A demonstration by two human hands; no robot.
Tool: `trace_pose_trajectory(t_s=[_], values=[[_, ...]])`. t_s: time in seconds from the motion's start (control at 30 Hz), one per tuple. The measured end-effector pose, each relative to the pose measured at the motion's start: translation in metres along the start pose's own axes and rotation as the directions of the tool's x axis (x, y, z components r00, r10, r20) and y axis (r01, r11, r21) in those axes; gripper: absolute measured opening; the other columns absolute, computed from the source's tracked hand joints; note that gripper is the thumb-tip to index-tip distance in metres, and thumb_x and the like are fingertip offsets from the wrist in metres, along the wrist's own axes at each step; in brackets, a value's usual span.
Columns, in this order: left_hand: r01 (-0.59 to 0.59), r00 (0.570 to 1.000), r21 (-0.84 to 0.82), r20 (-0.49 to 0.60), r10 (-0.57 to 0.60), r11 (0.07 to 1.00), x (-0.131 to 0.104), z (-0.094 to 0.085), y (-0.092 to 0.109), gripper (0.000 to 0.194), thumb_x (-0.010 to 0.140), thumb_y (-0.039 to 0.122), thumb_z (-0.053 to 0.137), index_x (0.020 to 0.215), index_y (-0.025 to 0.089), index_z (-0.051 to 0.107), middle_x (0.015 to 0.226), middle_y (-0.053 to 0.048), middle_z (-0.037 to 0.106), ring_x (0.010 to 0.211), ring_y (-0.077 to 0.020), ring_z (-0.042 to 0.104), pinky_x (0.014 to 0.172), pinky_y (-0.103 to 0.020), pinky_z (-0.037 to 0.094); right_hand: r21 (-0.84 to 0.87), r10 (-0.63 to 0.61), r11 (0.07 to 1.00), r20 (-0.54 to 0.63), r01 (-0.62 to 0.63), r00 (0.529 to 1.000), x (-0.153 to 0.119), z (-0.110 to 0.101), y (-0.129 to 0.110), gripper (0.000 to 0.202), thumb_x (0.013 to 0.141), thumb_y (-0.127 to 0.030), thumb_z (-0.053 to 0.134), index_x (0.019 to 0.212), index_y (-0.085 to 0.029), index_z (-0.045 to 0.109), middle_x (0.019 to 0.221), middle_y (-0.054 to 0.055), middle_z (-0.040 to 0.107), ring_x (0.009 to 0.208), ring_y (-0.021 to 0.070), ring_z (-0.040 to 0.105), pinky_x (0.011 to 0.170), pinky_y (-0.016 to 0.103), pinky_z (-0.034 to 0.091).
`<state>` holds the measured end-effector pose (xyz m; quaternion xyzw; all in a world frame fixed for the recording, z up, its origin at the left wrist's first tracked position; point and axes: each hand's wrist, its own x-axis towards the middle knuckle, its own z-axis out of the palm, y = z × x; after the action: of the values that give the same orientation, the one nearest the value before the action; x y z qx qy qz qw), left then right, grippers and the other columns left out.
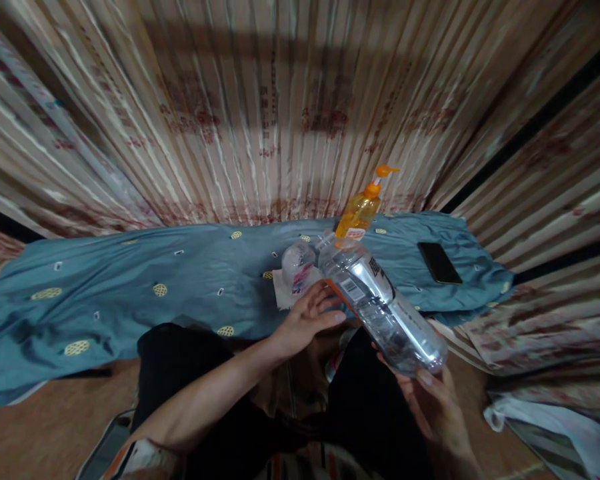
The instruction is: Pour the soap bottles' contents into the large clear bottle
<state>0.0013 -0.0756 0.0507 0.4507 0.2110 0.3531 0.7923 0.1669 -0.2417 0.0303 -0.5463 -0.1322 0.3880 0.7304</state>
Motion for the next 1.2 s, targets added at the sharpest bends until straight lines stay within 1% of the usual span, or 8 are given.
trace_pose_trajectory(t_s=[0.13,0.23,0.47,0.63,0.73,0.87,1.07,1.2], values=[[0.000,0.999,-0.086,-0.037,-0.003,0.996,0.006,0.021,0.008,0.061,0.064,0.043,0.094,0.113,0.021,0.066,0.128,-0.009,0.070,0.127,-0.0275,0.064,0.110,-0.044,0.051,0.002,0.023,1.000,-0.004,-0.023,1.000,-0.002,-0.002,0.008,0.080,0.064,-0.036,0.091,0.138,-0.043,0.062,0.136,0.003,0.073,0.130,0.0375,0.063,0.121,0.068,0.029],[-0.013,0.999,-0.110,-0.034,0.009,0.994,0.010,0.031,0.015,0.063,0.065,0.047,0.092,0.115,0.018,0.066,0.118,-0.010,0.074,0.120,-0.0296,0.068,0.106,-0.046,0.053,-0.018,0.019,1.000,0.058,-0.018,0.998,-0.001,-0.001,0.012,0.080,0.064,-0.028,0.091,0.138,-0.041,0.063,0.147,0.002,0.066,0.143,0.0369,0.053,0.124,0.062,0.027],[-0.027,0.997,-0.160,-0.070,0.016,0.987,0.021,0.038,0.009,0.063,0.059,0.045,0.095,0.111,0.018,0.070,0.106,-0.008,0.078,0.101,-0.0262,0.073,0.096,-0.042,0.057,-0.034,0.050,0.998,0.177,-0.045,0.983,-0.002,0.001,0.019,0.090,0.068,-0.024,0.092,0.146,-0.047,0.054,0.155,0.001,0.058,0.144,0.0348,0.052,0.123,0.063,0.030],[-0.023,1.000,-0.181,-0.025,0.019,0.983,0.022,0.033,0.009,0.061,0.059,0.042,0.094,0.108,0.018,0.070,0.104,-0.008,0.078,0.099,-0.0265,0.073,0.093,-0.041,0.057,0.090,0.142,0.981,0.249,-0.169,0.958,-0.005,0.006,0.013,0.057,0.082,-0.052,0.080,0.136,-0.042,0.066,0.153,0.004,0.061,0.141,0.0352,0.056,0.120,0.063,0.036],[-0.018,0.999,-0.176,0.024,0.022,0.984,0.022,0.030,0.010,0.056,0.060,0.043,0.093,0.104,0.017,0.071,0.100,-0.008,0.078,0.100,-0.0277,0.073,0.095,-0.042,0.056,0.122,0.297,0.928,0.331,-0.352,0.896,-0.004,0.006,0.012,0.063,0.074,-0.074,0.076,0.127,-0.039,0.073,0.136,0.009,0.074,0.124,0.0402,0.069,0.110,0.067,0.045],[-0.014,1.000,-0.154,0.023,0.018,0.988,0.021,0.028,0.011,0.059,0.061,0.045,0.093,0.108,0.018,0.070,0.109,-0.009,0.077,0.110,-0.0302,0.071,0.104,-0.046,0.053,0.154,0.336,0.894,0.389,-0.420,0.858,0.001,0.000,0.019,0.061,0.070,-0.070,0.081,0.121,-0.038,0.077,0.121,0.011,0.080,0.105,0.0395,0.078,0.098,0.065,0.055],[-0.207,0.976,0.151,-0.036,0.214,0.967,0.005,0.006,0.023,0.074,0.069,0.048,0.088,0.134,0.027,0.059,0.140,-0.009,0.064,0.130,-0.0298,0.062,0.110,-0.045,0.052,0.153,0.242,0.944,0.283,-0.293,0.928,0.005,-0.003,0.020,0.052,0.077,-0.062,0.075,0.124,-0.039,0.075,0.119,0.010,0.081,0.102,0.0387,0.079,0.097,0.065,0.056],[-0.355,0.869,0.548,-0.106,0.483,0.758,-0.003,-0.036,0.039,0.054,0.079,0.045,0.082,0.125,0.025,0.061,0.127,-0.008,0.067,0.117,-0.0240,0.066,0.104,-0.041,0.055,0.111,0.172,0.972,0.260,-0.206,0.950,0.009,-0.003,0.015,0.047,0.079,-0.058,0.075,0.122,-0.039,0.076,0.115,0.008,0.083,0.099,0.0400,0.079,0.100,0.069,0.053]])
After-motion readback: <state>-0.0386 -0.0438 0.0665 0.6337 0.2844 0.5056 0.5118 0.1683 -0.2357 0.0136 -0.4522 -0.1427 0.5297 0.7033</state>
